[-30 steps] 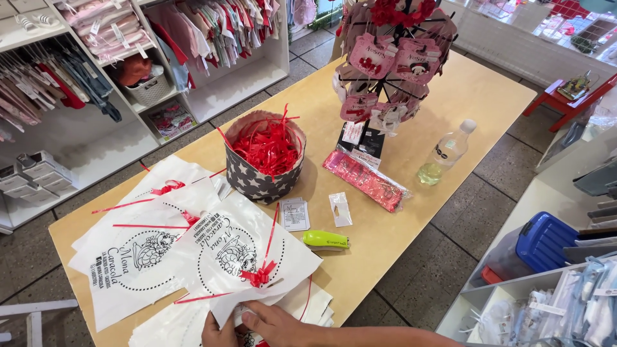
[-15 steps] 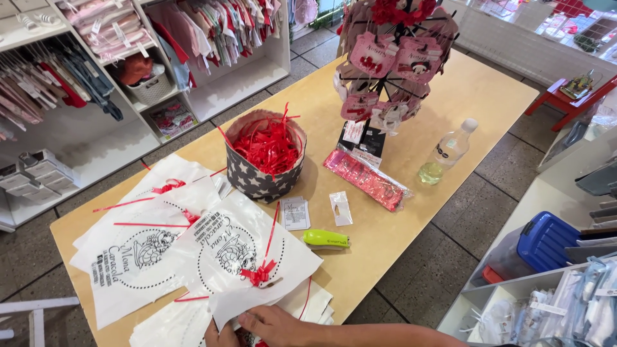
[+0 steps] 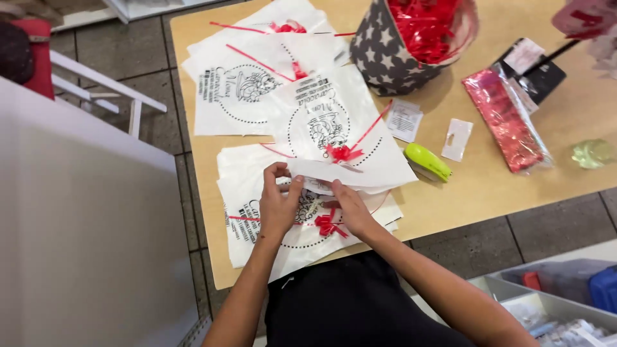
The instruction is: The person staples small white paper tags onto the handles of white gift bags using a green handheld stapler. They then retrieve a stack of tags from a counter and continue attaching them to the bags on the table.
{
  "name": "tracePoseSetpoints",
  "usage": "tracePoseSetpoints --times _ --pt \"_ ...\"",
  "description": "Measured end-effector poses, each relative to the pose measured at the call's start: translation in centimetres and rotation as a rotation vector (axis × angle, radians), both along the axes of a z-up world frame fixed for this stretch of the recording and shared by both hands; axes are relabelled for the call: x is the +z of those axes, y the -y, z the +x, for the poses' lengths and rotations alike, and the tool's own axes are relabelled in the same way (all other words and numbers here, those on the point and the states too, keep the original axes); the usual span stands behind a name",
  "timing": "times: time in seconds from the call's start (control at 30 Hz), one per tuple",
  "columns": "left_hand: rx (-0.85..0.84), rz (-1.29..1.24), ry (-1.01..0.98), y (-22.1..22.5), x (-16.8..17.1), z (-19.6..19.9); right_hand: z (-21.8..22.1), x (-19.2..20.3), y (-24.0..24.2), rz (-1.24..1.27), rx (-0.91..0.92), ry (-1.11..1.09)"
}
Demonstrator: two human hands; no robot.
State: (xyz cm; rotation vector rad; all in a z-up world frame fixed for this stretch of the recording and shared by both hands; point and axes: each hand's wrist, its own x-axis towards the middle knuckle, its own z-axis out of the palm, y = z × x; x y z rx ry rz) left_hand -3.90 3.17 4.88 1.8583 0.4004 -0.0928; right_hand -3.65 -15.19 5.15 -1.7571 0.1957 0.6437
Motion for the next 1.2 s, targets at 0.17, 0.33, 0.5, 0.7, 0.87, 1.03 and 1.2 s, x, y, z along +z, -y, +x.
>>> tracePoseSetpoints --times 0.17,0.33,0.5,0.7,0.87,1.03,1.2 --pt "-0.015 0.105 0.145 -0.5 -0.6 -0.9 0.2 -5.5 1.3 0.174 0.004 0.018" --pt "-0.064 0.450 0.539 0.0 -1.5 -2.2 0.8 -8.9 2.0 0.223 0.032 -0.005" --pt "-0.374 0.871 0.525 1.5 -1.1 -3.3 1.6 -6.5 1.2 0.313 0.045 -0.029" --pt "-0.415 0.939 0.420 1.4 -1.3 -2.5 2.0 -4.0 1.1 0.366 0.053 -0.113" --pt "-0.542 0.977 0.178 1.2 -1.6 -1.5 2.6 -5.2 1.4 0.356 0.064 -0.162" --pt "-0.577 1.012 0.210 0.1 -4.4 0.3 3.1 -7.2 1.4 0.370 0.062 -0.160" --pt "-0.659 0.992 0.145 -0.9 -6.9 1.9 3.6 -7.2 2.3 0.393 0.060 -0.167"
